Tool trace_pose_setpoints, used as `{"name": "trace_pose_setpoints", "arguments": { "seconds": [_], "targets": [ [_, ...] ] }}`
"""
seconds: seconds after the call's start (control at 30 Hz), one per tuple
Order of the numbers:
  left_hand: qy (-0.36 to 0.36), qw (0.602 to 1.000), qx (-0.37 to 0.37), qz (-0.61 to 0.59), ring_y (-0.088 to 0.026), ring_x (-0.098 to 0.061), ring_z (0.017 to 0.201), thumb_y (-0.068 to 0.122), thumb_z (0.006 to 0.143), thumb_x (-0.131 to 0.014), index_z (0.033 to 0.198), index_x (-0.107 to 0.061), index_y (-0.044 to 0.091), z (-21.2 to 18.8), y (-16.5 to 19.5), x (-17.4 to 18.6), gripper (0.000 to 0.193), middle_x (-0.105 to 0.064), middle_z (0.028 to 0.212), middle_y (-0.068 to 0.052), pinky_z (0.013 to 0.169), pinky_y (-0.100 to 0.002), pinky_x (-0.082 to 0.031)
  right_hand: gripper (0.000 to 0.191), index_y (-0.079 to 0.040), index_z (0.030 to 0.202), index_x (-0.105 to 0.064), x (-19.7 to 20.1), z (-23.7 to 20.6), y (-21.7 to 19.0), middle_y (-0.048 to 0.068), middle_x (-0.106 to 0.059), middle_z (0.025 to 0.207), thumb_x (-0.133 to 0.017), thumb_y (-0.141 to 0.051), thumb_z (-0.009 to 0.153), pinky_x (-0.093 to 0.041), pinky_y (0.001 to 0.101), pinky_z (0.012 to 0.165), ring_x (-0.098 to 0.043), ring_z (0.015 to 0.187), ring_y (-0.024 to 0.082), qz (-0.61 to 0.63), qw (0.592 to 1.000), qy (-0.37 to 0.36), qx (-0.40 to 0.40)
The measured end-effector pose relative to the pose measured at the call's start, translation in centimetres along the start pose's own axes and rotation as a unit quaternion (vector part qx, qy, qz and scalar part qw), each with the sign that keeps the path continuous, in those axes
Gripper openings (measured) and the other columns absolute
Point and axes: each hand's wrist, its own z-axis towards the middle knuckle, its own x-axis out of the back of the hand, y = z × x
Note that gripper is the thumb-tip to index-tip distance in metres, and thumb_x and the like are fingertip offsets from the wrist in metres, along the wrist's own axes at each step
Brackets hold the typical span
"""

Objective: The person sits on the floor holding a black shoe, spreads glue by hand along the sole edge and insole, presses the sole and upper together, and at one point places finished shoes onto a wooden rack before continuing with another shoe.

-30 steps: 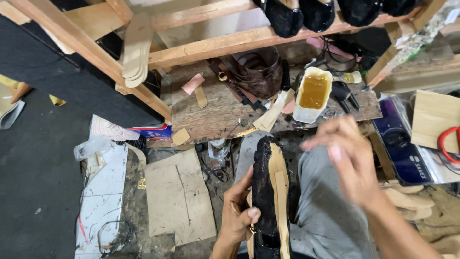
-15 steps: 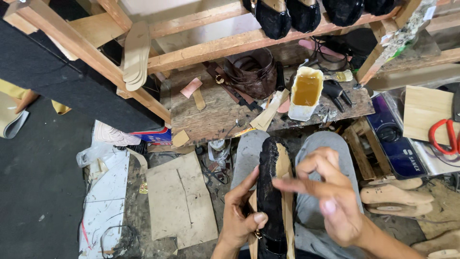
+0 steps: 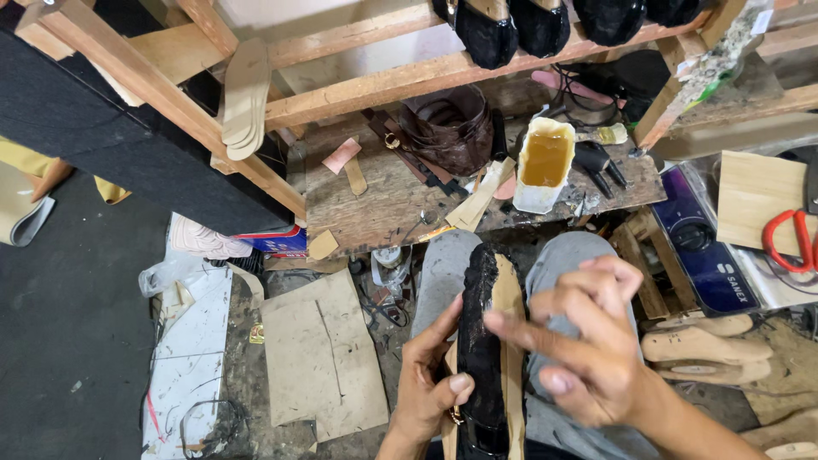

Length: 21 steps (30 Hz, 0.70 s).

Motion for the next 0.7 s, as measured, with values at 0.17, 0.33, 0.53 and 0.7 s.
{"name": "trace_pose_setpoints", "arguments": {
  "seconds": [0.17, 0.33, 0.53, 0.7],
  "targets": [
    [-0.007, 1.000, 0.004, -0.011, -0.026, -0.053, 0.143, 0.039, 0.076, -0.083, 0.157, -0.040, -0.005, 0.2, 0.3, 0.0, 0.102, -0.053, 0.156, -0.022, 0.121, -0.037, -0.037, 0.048, -0.016, 0.116, -0.080, -0.1, -0.3, 0.2, 0.000, -0.057, 0.092, -0.042, -0.042, 0.100, -0.026, 0.0519, 0.100, -0.048, 0.095, 0.023, -0.064, 0.998, 0.004, 0.006],
    [0.003, 0.999, 0.022, -0.031, -0.027, -0.052, 0.141, 0.037, 0.074, -0.083, 0.156, -0.039, -0.005, 0.4, 0.5, 0.1, 0.102, -0.052, 0.155, -0.023, 0.120, -0.039, -0.037, 0.041, -0.019, 0.115, -0.079, -0.2, -0.4, 0.5, -0.003, -0.058, 0.096, -0.051, -0.042, 0.098, -0.025, 0.0516, 0.099, -0.048, 0.093, 0.021, -0.094, 0.993, -0.001, 0.068],
    [-0.007, 1.000, 0.010, -0.005, -0.027, -0.052, 0.144, 0.038, 0.075, -0.081, 0.157, -0.040, -0.005, 0.6, 0.4, 0.6, 0.101, -0.053, 0.155, -0.023, 0.123, -0.037, -0.035, 0.039, -0.018, 0.116, -0.079, -0.5, -0.3, 0.7, 0.000, -0.057, 0.096, -0.057, -0.039, 0.092, -0.024, 0.0527, 0.099, -0.049, 0.093, 0.021, -0.100, 0.993, 0.002, 0.055],
    [-0.002, 1.000, 0.025, -0.007, -0.027, -0.051, 0.143, 0.037, 0.073, -0.082, 0.155, -0.041, -0.006, 0.5, 0.2, 0.9, 0.101, -0.053, 0.154, -0.022, 0.121, -0.038, -0.036, 0.037, -0.019, 0.114, -0.079, -0.3, 0.1, 1.1, 0.000, -0.058, 0.096, -0.059, -0.040, 0.090, -0.025, 0.0513, 0.099, -0.050, 0.094, 0.023, -0.083, 0.994, 0.004, 0.075]
  ]
}}
